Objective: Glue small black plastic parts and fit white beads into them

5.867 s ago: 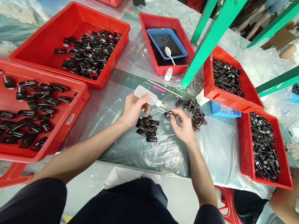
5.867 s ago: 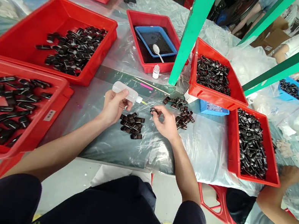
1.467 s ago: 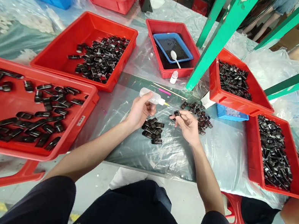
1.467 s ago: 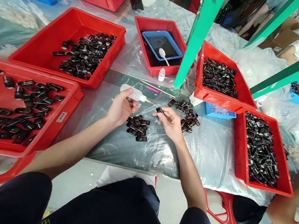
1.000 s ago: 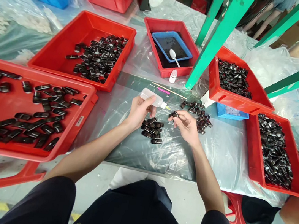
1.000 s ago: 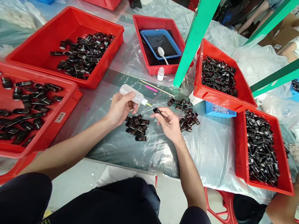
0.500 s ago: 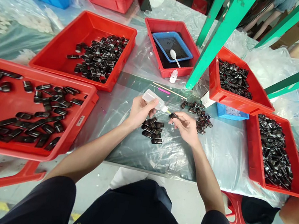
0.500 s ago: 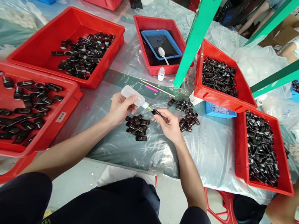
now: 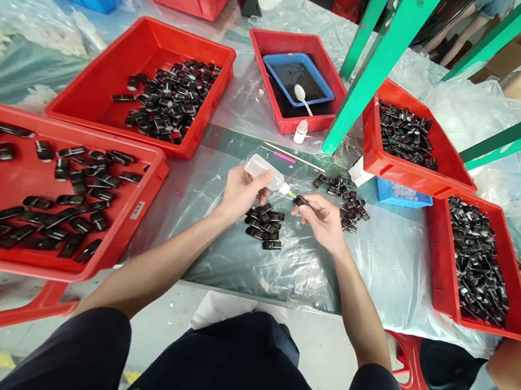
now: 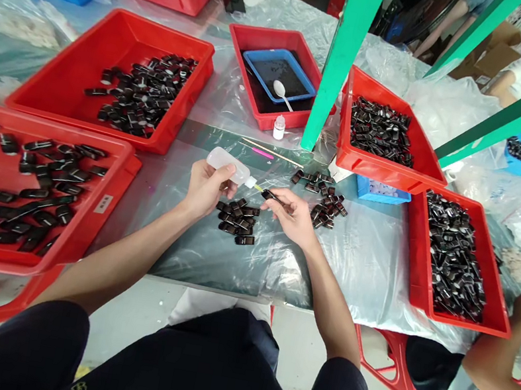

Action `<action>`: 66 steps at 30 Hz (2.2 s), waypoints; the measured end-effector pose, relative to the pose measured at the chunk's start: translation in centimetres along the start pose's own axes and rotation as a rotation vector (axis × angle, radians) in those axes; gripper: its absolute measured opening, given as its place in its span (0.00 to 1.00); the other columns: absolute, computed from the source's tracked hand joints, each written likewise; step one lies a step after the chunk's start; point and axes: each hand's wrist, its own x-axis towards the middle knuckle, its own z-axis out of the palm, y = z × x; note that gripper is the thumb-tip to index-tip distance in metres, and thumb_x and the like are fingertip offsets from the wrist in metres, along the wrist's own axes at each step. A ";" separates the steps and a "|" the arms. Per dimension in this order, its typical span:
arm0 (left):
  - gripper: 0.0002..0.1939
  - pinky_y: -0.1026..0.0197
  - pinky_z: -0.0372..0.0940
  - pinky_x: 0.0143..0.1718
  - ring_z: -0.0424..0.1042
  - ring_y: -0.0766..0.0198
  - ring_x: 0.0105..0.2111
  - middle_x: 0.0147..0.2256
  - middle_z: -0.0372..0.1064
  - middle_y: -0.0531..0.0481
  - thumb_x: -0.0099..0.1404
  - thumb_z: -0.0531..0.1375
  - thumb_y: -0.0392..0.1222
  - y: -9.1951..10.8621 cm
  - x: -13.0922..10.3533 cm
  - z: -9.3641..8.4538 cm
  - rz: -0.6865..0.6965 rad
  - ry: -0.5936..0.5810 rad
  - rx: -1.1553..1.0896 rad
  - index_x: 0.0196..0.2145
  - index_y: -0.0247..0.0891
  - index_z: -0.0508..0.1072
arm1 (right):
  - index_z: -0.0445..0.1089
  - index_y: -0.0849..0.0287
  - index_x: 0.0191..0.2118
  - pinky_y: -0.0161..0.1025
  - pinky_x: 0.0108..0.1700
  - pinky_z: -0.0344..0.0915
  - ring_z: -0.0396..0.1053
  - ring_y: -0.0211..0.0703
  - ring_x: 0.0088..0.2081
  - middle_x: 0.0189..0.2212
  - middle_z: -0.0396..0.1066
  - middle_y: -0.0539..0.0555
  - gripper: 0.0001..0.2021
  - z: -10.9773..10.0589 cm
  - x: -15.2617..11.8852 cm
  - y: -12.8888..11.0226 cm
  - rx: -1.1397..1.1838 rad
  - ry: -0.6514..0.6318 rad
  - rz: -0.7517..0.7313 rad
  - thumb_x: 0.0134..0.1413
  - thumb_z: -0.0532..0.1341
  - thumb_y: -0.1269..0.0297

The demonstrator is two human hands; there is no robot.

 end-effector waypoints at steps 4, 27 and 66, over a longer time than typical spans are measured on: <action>0.28 0.67 0.56 0.15 0.61 0.72 0.13 0.16 0.66 0.53 0.51 0.76 0.65 0.0 0.0 0.0 0.008 0.013 0.010 0.24 0.35 0.76 | 0.74 0.56 0.46 0.39 0.32 0.72 0.71 0.39 0.28 0.32 0.81 0.53 0.26 0.0 0.0 -0.1 -0.012 0.000 0.002 0.59 0.70 0.36; 0.28 0.66 0.56 0.16 0.63 0.71 0.14 0.16 0.66 0.53 0.52 0.75 0.65 0.5 -0.2 0.4 -0.027 0.011 -0.055 0.25 0.35 0.76 | 0.82 0.49 0.55 0.43 0.34 0.74 0.71 0.40 0.29 0.47 0.82 0.56 0.24 -0.2 -0.2 -0.2 -0.107 0.110 -0.076 0.60 0.70 0.40; 0.25 0.65 0.55 0.15 0.62 0.69 0.13 0.15 0.66 0.53 0.53 0.74 0.62 0.4 -0.1 0.4 -0.041 -0.010 -0.113 0.25 0.35 0.77 | 0.84 0.48 0.54 0.42 0.32 0.75 0.70 0.40 0.29 0.46 0.83 0.55 0.21 0.1 -0.6 0.2 -0.246 0.193 -0.152 0.63 0.69 0.43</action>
